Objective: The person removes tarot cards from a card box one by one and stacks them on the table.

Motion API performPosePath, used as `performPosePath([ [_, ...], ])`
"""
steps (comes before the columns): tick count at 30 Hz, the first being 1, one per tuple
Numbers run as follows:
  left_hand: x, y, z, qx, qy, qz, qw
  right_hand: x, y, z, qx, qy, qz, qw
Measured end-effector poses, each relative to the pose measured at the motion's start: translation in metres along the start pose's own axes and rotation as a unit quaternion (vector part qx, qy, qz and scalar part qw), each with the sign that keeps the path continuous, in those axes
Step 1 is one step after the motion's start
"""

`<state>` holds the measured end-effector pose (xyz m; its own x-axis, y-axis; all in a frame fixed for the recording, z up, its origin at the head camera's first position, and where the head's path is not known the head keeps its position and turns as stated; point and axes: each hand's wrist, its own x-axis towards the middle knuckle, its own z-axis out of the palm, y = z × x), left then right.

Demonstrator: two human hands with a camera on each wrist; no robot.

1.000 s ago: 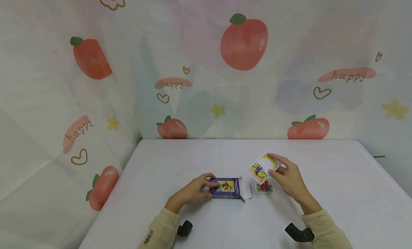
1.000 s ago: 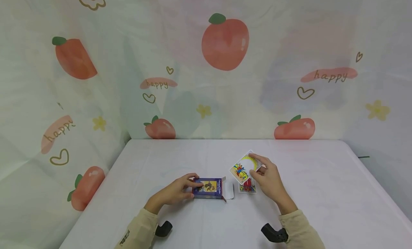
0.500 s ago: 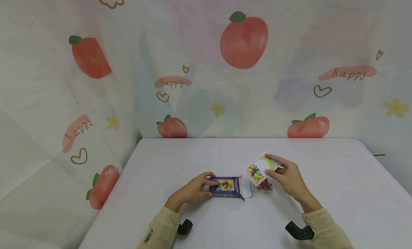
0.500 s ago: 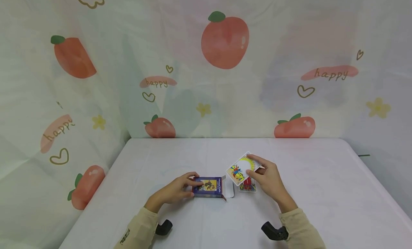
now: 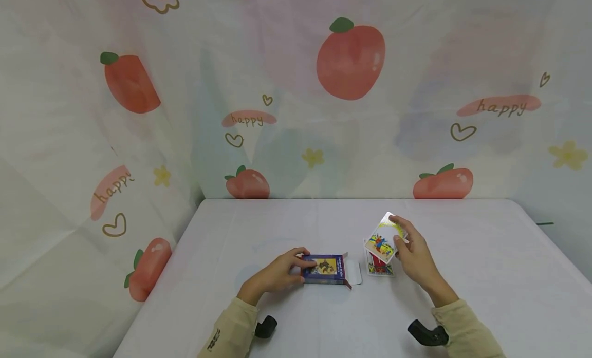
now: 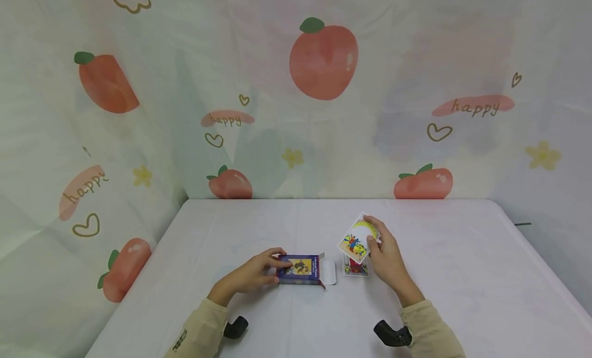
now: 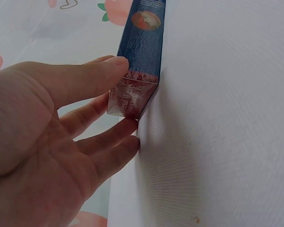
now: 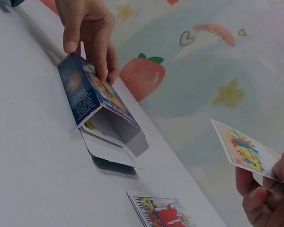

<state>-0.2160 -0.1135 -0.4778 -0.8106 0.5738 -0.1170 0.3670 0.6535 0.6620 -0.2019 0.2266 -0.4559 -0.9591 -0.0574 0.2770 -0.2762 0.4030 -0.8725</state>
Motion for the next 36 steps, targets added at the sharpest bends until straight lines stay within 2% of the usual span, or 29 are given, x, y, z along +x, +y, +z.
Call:
performPosePath([
  [4,0.000,0.001,0.000,-0.003,0.001,-0.002,1.0000,0.001,0.002,0.001,-0.007,0.008,0.018,1.000],
  [12,0.000,0.001,0.001,0.002,0.001,-0.009,1.0000,0.002,0.005,-0.001,-0.061,0.035,0.033,0.997],
  [21,0.000,0.001,0.001,0.004,0.001,-0.012,0.9999,0.001,0.008,-0.006,-0.055,-0.018,0.037,0.998],
  [27,0.000,0.000,0.001,0.009,0.002,-0.010,0.9999,0.000,0.012,-0.006,-0.049,-0.041,0.033,0.997],
  [36,0.001,0.000,0.001,0.008,0.000,-0.012,0.9999,0.001,0.024,-0.004,-0.051,-0.057,0.053,0.996],
])
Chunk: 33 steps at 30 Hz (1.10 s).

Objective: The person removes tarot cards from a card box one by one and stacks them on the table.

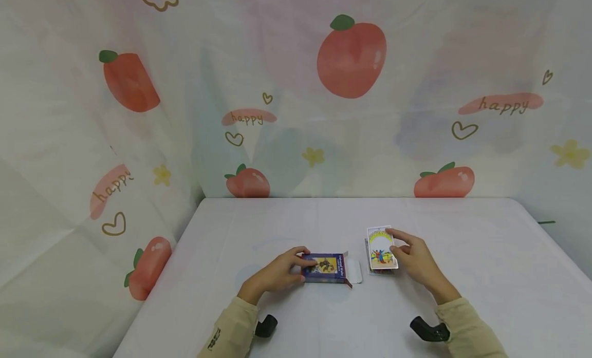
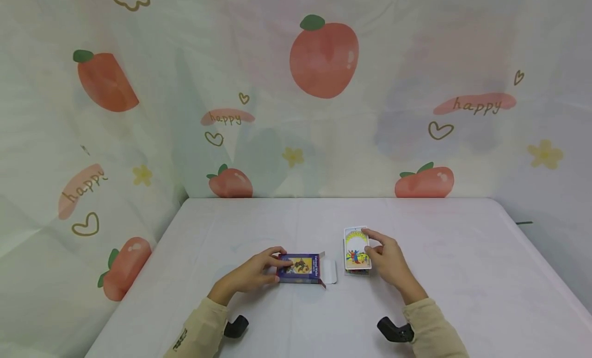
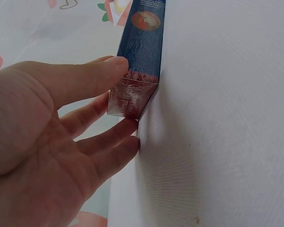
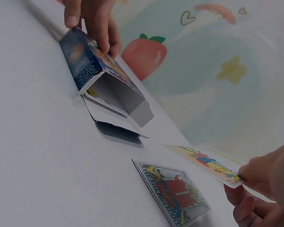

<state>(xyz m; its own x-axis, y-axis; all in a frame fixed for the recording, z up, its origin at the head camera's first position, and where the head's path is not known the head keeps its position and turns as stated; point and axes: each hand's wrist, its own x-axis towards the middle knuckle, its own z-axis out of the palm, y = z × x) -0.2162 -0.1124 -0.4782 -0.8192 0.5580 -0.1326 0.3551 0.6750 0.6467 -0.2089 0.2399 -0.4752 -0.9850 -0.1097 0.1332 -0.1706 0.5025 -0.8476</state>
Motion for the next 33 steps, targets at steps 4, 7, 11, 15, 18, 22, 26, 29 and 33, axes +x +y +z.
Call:
performPosePath([
  [4,0.000,0.000,0.000,0.000,0.000,0.003,1.0000,0.000,0.003,0.001,-0.002,-0.014,0.002,1.000],
  [7,0.001,-0.001,0.000,-0.001,0.000,0.003,1.0000,0.001,0.005,0.002,-0.005,-0.020,0.001,1.000],
  [11,0.001,-0.002,0.001,-0.003,0.000,0.002,1.0000,0.003,0.008,0.005,-0.008,-0.018,0.000,1.000],
  [15,0.001,-0.002,0.001,-0.006,0.000,0.002,1.0000,0.002,0.009,0.008,-0.018,-0.017,-0.003,1.000],
  [18,0.001,-0.002,0.001,-0.006,0.002,0.004,1.0000,0.001,0.010,0.009,-0.031,-0.016,-0.001,0.999],
  [22,0.001,-0.002,0.001,-0.004,0.002,0.008,1.0000,0.001,0.012,0.010,-0.043,-0.016,0.011,0.999],
  [26,0.000,-0.002,0.000,-0.001,0.003,0.014,0.9999,0.000,0.014,0.011,-0.056,-0.020,0.022,0.998],
  [29,0.000,-0.002,0.000,0.004,0.004,0.019,0.9998,0.000,0.015,0.012,-0.064,-0.022,0.027,0.997],
  [33,0.001,-0.003,0.000,0.003,0.005,0.018,0.9998,0.000,0.015,0.014,-0.068,-0.020,0.029,0.997],
])
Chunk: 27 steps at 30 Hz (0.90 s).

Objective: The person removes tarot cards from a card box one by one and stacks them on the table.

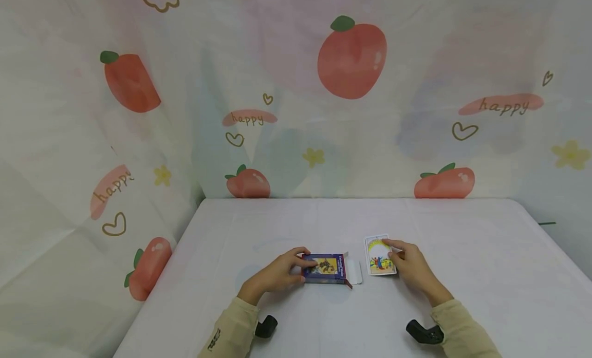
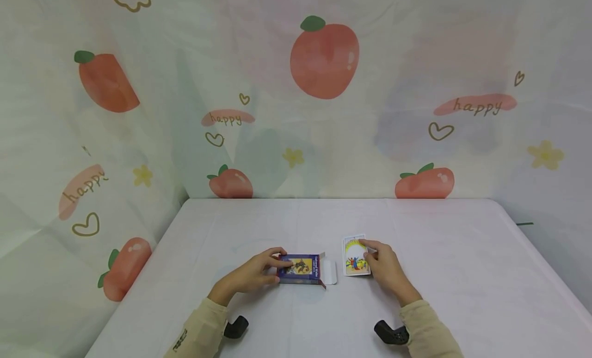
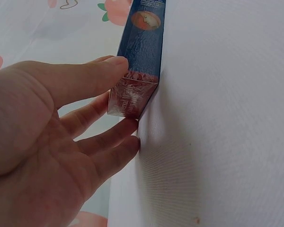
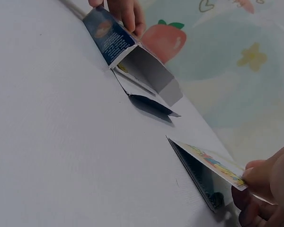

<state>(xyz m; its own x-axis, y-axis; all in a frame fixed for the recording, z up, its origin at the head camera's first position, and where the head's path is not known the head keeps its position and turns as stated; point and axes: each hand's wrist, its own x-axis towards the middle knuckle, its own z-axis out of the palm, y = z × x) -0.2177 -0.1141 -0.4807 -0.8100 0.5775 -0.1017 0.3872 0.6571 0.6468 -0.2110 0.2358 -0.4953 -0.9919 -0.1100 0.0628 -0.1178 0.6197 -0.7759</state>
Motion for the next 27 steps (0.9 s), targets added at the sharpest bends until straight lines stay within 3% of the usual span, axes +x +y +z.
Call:
performPosePath([
  [8,0.000,0.000,0.001,-0.004,0.001,-0.009,0.9999,-0.001,0.001,0.003,-0.040,0.013,0.017,0.999],
  [17,0.000,0.000,0.001,-0.003,0.001,-0.006,1.0000,0.000,0.001,0.008,-0.084,0.037,-0.013,0.996],
  [27,0.000,-0.001,0.001,0.001,-0.001,-0.002,1.0000,-0.001,0.002,0.011,-0.098,0.042,-0.017,0.994],
])
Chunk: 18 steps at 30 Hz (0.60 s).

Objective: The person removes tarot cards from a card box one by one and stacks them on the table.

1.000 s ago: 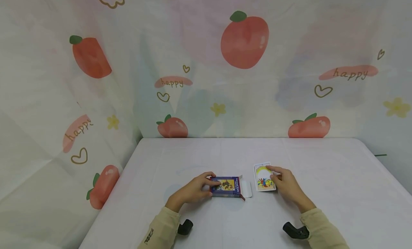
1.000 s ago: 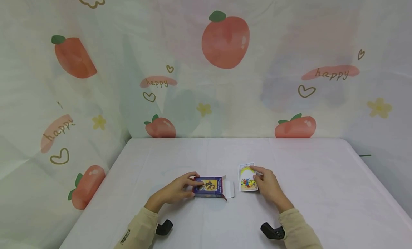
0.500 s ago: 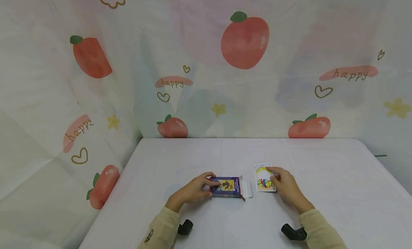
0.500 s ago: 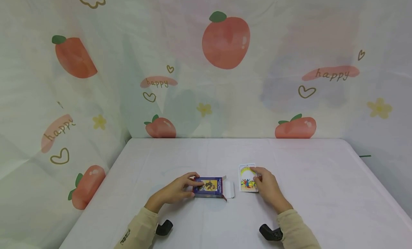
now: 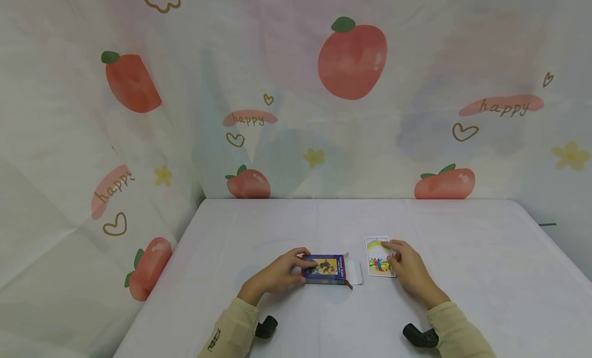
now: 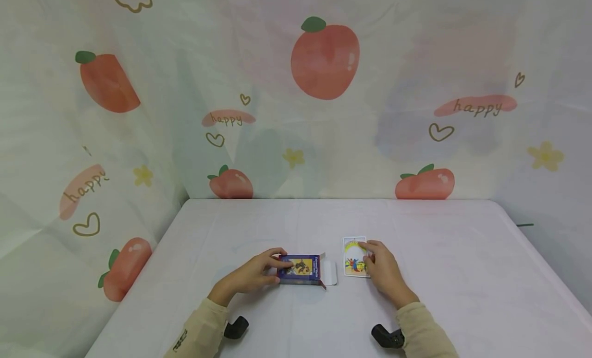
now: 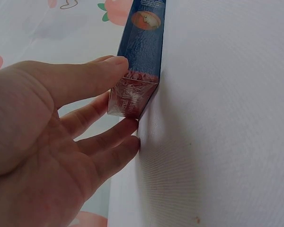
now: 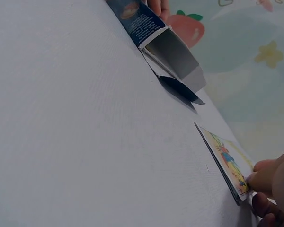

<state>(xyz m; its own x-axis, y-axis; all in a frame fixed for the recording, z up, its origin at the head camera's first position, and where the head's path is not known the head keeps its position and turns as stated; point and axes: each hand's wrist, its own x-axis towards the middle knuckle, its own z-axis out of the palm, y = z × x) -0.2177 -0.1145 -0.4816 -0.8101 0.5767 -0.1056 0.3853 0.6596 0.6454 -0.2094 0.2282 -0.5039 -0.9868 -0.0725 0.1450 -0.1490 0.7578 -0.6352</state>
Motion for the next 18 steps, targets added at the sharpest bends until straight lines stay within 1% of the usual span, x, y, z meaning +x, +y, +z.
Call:
performPosePath([
  [7,0.0002,-0.0002,-0.0001,0.000,0.001,0.004,1.0000,0.0003,0.0015,0.0029,-0.007,0.003,-0.004,1.000],
  [18,0.0001,-0.0004,0.0001,0.003,0.001,0.002,1.0000,0.0007,0.0029,0.0055,-0.021,0.005,-0.009,1.000],
])
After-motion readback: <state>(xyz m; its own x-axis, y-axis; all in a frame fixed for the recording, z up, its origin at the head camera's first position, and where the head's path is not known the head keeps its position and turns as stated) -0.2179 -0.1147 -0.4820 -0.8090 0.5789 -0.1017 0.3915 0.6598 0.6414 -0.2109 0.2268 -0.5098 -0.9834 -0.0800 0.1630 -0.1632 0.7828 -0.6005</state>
